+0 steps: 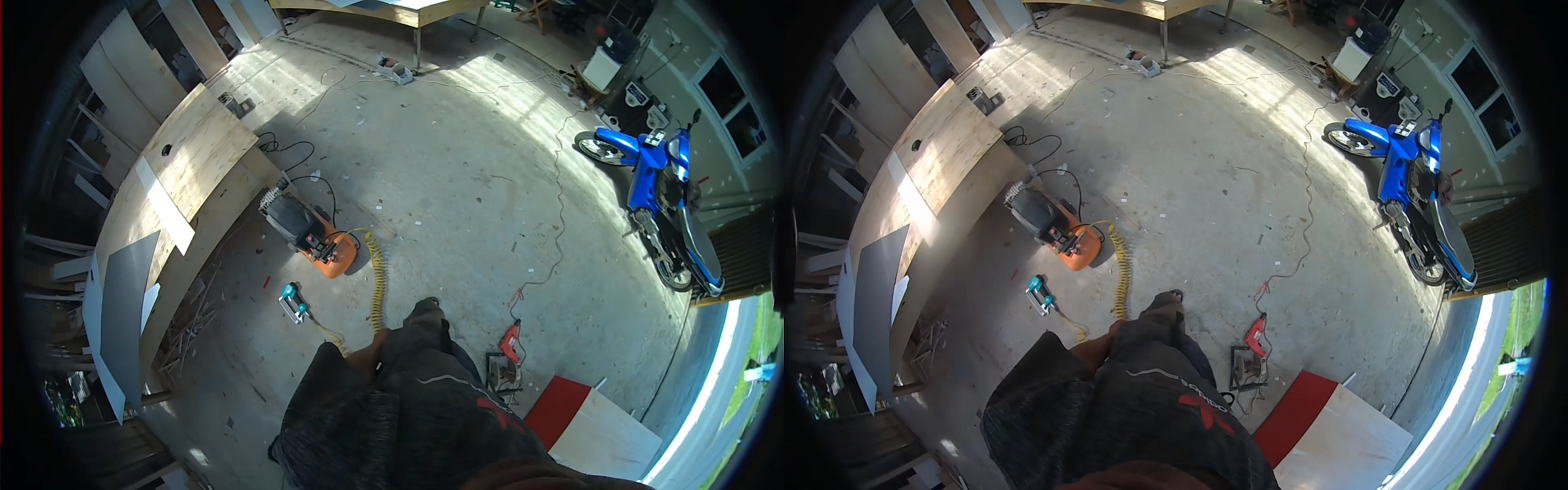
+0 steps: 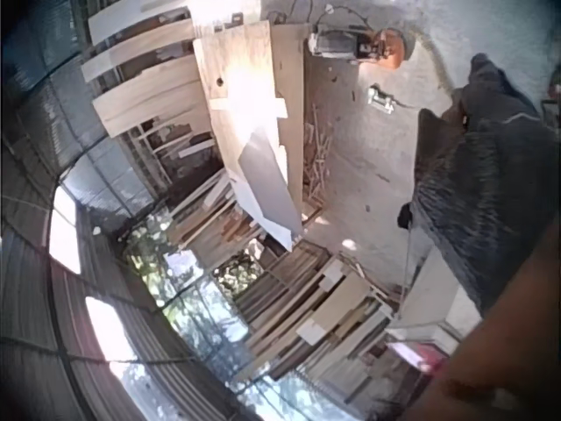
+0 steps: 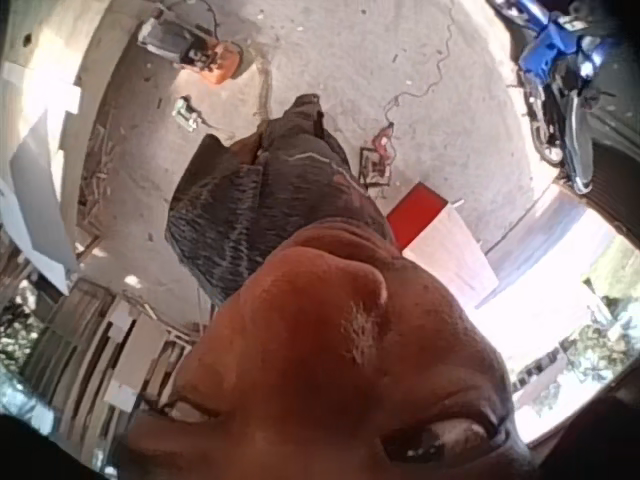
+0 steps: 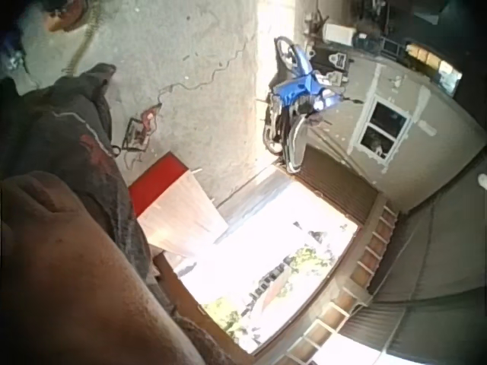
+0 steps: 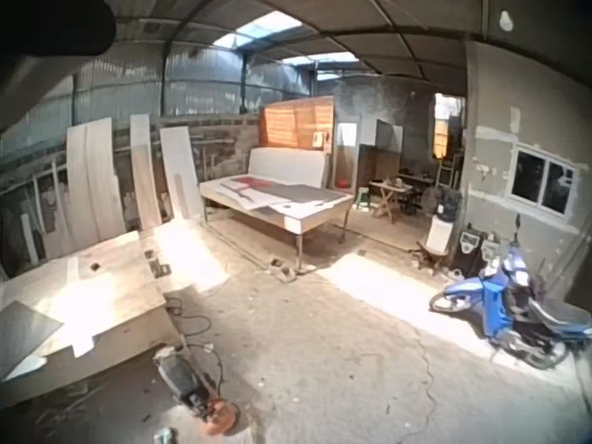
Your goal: Moving a gray board and sanding the edges of a curved wooden component in a workshop.
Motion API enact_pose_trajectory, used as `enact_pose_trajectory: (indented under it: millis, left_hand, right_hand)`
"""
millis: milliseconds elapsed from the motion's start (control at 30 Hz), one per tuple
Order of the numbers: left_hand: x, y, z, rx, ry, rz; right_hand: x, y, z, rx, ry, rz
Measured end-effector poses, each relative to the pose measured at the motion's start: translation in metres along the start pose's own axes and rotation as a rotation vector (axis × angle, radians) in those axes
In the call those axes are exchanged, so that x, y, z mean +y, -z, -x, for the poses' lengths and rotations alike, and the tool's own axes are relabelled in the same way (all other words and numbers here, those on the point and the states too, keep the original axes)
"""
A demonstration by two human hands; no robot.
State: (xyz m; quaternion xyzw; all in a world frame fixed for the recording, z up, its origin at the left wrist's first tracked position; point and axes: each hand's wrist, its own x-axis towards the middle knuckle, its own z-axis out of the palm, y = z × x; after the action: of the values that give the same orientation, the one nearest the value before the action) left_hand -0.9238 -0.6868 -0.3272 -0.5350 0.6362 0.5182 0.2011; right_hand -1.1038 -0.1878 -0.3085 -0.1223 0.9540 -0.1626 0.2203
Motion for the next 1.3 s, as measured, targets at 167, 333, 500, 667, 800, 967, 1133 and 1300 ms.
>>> enact_pose_trajectory:
  millis: [167,333,500,667,800,967,1133,1300]
  left_hand:
    - [0.07,0.068,-0.067,0.189,-0.181,0.288]
    - [0.151,0.111,-0.078,0.302,-0.17,0.744]
    - [0.148,0.094,-0.094,0.266,0.056,0.813]
    - [0.092,0.029,-0.109,0.222,0.328,0.723]
    - [0.168,0.04,-0.17,0.284,-0.03,0.527]
    - [0.283,0.077,-0.213,0.432,-0.262,0.491]
    - [0.365,0.153,-0.276,0.249,-0.231,0.202]
    - [0.469,0.251,-0.343,0.296,0.309,1.067]
  right_hand:
    - [-0.077,0.037,-0.204,-0.268,-0.5,-0.668]
    - [-0.283,0.192,-0.378,0.022,-0.121,-0.783]
    - [-0.36,0.197,-0.46,-0.056,0.355,-0.66]
    - [-0.33,0.095,-0.48,-0.556,0.014,-0.436]
    - [-0.266,-0.063,-0.58,-0.371,0.505,-0.217]
    - [-0.136,0.008,-0.614,-0.599,0.579,0.409]
    - [-0.341,0.147,-0.725,-0.596,-0.059,-0.247]
    - [-0.532,0.18,-0.859,-0.43,-0.262,-0.553]
